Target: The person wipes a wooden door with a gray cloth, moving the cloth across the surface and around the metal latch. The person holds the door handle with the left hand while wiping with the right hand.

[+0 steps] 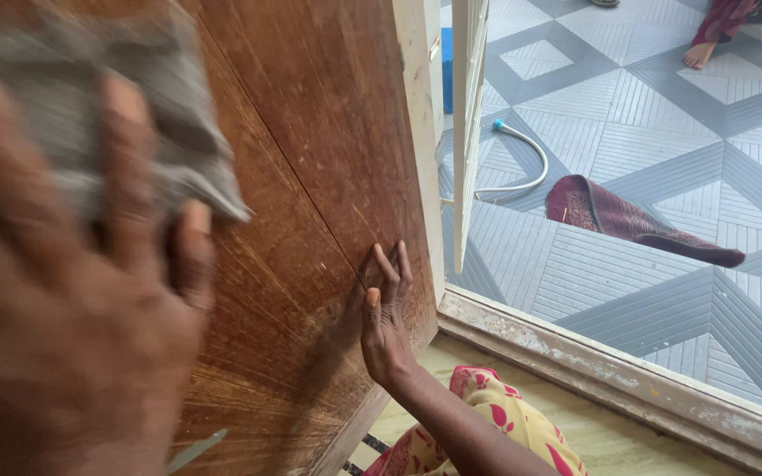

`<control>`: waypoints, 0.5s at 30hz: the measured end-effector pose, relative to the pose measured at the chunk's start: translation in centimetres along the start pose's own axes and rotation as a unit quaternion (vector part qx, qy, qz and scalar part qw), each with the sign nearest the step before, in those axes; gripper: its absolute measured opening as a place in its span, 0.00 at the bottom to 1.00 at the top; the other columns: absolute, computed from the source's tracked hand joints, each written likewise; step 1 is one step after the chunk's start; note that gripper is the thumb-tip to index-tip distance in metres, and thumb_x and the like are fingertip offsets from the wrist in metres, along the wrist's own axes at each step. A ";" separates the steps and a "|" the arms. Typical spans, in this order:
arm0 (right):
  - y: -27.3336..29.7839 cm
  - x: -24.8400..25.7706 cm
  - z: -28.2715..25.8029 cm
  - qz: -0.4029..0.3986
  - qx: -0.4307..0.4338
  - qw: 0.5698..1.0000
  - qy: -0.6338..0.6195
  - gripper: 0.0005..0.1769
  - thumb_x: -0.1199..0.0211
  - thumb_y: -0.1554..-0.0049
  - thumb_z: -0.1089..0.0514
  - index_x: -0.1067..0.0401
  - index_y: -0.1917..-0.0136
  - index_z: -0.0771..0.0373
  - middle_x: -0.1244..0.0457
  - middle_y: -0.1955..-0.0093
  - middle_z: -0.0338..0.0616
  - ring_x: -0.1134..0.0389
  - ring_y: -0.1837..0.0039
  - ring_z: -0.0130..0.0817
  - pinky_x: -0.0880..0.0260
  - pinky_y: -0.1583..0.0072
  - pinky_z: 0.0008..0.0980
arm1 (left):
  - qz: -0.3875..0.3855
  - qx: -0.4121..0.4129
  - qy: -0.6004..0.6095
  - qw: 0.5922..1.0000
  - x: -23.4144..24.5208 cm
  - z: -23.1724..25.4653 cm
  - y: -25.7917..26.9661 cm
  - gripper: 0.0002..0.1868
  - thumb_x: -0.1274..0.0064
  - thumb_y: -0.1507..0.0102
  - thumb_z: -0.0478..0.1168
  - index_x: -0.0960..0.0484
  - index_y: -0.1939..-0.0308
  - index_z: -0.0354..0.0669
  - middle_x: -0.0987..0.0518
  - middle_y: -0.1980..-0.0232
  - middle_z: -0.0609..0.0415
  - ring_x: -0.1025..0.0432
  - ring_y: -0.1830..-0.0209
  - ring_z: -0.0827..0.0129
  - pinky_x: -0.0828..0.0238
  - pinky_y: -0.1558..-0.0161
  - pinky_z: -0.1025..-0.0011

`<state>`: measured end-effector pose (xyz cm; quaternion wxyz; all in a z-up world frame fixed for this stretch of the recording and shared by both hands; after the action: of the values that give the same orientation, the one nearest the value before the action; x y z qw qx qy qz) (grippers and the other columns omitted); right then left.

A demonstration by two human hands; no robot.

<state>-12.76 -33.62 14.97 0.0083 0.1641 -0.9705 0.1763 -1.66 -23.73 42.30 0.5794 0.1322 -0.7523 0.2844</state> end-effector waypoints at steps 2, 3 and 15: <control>-0.3 0.3 0.5 0.025 -0.011 0.999 -0.029 0.41 0.75 0.32 0.29 0.63 0.15 0.53 0.72 0.12 0.51 0.74 0.11 0.53 0.67 0.17 0.57 | 0.070 -0.134 -0.108 0.983 -4.7 2.0 1.6 0.44 0.69 0.29 0.68 0.62 0.13 0.63 0.62 0.15 0.44 0.65 0.17 0.41 0.63 0.36 0.23; -0.7 0.5 0.8 0.041 -0.011 0.998 -0.054 0.42 0.74 0.32 0.29 0.64 0.15 0.54 0.70 0.12 0.51 0.73 0.11 0.51 0.69 0.16 0.55 | 0.224 -0.187 -0.338 0.895 -7.0 4.1 3.0 0.47 0.74 0.29 0.71 0.62 0.11 0.59 0.65 0.13 0.42 0.69 0.16 0.44 0.79 0.28 0.33; -2.0 1.7 5.8 0.083 -0.219 0.944 -0.231 0.52 0.67 0.40 0.22 0.65 0.15 0.54 0.68 0.11 0.47 0.68 0.13 0.41 0.63 0.20 0.43 | 0.192 -0.267 -0.426 0.843 -5.6 5.5 1.4 0.46 0.80 0.29 0.69 0.62 0.12 0.56 0.68 0.14 0.42 0.71 0.17 0.46 0.81 0.28 0.34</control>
<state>-13.43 -37.93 10.35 -0.1951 0.1133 -0.9707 -0.0829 -5.10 -26.54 35.73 0.1487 -0.0660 -0.9822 0.0940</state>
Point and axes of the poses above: each hand's wrist, its own y-axis away from the middle knuckle, its own x-axis out of the back of the hand, z = x × y, the point moved 4 cm from there along -y, towards the middle knuckle
